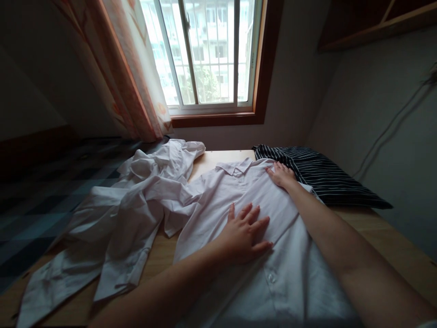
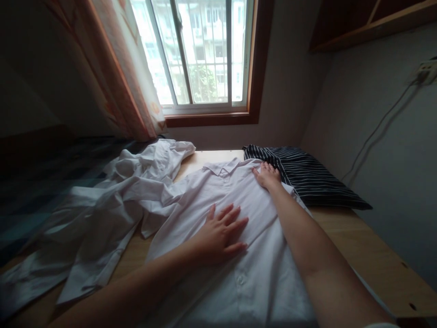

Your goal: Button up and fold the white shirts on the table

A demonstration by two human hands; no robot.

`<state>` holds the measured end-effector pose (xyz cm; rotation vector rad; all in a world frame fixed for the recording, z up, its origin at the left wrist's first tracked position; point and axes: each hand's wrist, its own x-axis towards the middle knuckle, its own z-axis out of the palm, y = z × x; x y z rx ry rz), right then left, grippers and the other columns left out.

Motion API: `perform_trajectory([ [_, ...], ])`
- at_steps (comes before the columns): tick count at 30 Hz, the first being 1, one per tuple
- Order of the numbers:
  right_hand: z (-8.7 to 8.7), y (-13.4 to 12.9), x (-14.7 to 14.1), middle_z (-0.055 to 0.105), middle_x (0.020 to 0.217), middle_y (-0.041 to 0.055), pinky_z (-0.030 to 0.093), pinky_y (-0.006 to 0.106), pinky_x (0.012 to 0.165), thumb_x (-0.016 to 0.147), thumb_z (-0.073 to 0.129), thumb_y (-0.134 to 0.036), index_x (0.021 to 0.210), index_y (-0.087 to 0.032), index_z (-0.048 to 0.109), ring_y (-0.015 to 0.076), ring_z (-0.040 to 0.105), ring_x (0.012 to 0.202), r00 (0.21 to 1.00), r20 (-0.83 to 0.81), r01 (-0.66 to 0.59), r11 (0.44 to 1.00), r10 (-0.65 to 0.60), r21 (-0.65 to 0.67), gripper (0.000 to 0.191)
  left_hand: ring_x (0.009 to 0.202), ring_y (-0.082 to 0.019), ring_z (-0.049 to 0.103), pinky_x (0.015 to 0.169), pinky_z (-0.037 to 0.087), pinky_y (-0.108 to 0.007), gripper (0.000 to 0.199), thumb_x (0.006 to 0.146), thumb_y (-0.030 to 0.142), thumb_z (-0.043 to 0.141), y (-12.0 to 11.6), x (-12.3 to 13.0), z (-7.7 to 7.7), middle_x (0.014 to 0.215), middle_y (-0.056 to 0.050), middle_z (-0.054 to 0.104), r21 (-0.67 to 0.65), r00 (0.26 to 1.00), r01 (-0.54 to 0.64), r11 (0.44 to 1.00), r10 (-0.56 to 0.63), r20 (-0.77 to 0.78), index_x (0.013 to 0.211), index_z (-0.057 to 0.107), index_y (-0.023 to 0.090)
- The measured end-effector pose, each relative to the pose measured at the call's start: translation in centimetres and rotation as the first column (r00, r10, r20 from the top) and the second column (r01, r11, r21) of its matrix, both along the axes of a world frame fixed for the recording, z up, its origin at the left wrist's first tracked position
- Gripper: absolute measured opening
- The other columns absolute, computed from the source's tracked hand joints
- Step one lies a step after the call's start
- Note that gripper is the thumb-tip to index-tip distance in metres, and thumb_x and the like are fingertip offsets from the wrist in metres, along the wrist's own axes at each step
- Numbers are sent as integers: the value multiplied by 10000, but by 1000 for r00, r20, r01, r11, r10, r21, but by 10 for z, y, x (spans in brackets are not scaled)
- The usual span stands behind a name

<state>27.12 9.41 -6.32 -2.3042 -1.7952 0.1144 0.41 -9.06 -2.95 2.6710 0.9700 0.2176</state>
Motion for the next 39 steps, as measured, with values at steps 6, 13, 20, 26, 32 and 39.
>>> perform_trajectory([
  [6, 7, -14, -5, 417, 1565, 177, 274, 472, 1179, 1006, 333, -420, 1496, -94, 444, 297, 353, 1447, 1000, 26, -4, 970, -3, 243, 599, 1526, -367, 192, 1172, 33, -721, 717, 925, 708, 418, 0, 0, 0, 1633, -118, 300, 7, 1000, -2, 1000, 2, -8, 1521, 417, 310],
  [13, 33, -77, -47, 508, 1513, 98, 223, 475, 1205, 972, 410, -325, 1354, -205, 624, 282, 367, 1442, 913, 110, -408, 884, 393, 230, 454, 1527, -380, 177, 1168, 36, -726, 714, 940, 712, 369, 1, -1, 5, 1643, -104, 281, 5, 999, 8, 1000, -7, -40, 1531, 400, 311],
  [20, 10, -117, -72, 309, 1639, 71, 147, 484, 1225, 1035, 285, -496, 1539, -258, 402, 244, 236, 1518, 909, 45, -414, 910, 414, 2, 570, 1535, -366, 149, 1200, 32, -668, 801, 916, 721, 412, -4, 4, 8, 1652, -143, 238, 18, 994, -76, 997, 78, -80, 1558, 351, 246],
  [26, 5, -104, -56, 270, 1653, 79, 86, 539, 1226, 1033, 242, -542, 1562, -237, 359, 258, 200, 1527, 956, 89, -280, 960, 280, -7, 621, 1537, -404, 74, 1183, 42, -690, 899, 900, 775, 338, -11, 5, 7, 1661, -208, 131, 19, 965, -215, 976, 215, -149, 1579, 296, 187],
  [32, 8, -94, -34, 257, 1660, 41, 108, 529, 1227, 1027, 263, -537, 1560, -279, 362, 241, 208, 1525, 981, 82, -171, 984, 174, -39, 601, 1537, -397, 58, 1184, 74, -686, 828, 921, 757, 324, -24, -19, 13, 1662, -179, 138, 9, 963, -184, 983, 182, -197, 1582, 293, 259],
  [39, 5, -89, -27, 271, 1656, 47, 108, 476, 1233, 1019, 283, -546, 1559, -276, 367, 231, 221, 1520, 979, 89, -180, 983, 182, -24, 610, 1531, -310, 187, 1233, 230, -507, 686, 970, 669, 370, -58, -71, 11, 1655, -64, 200, 67, 973, -141, 988, 150, -174, 1567, 315, 334],
])
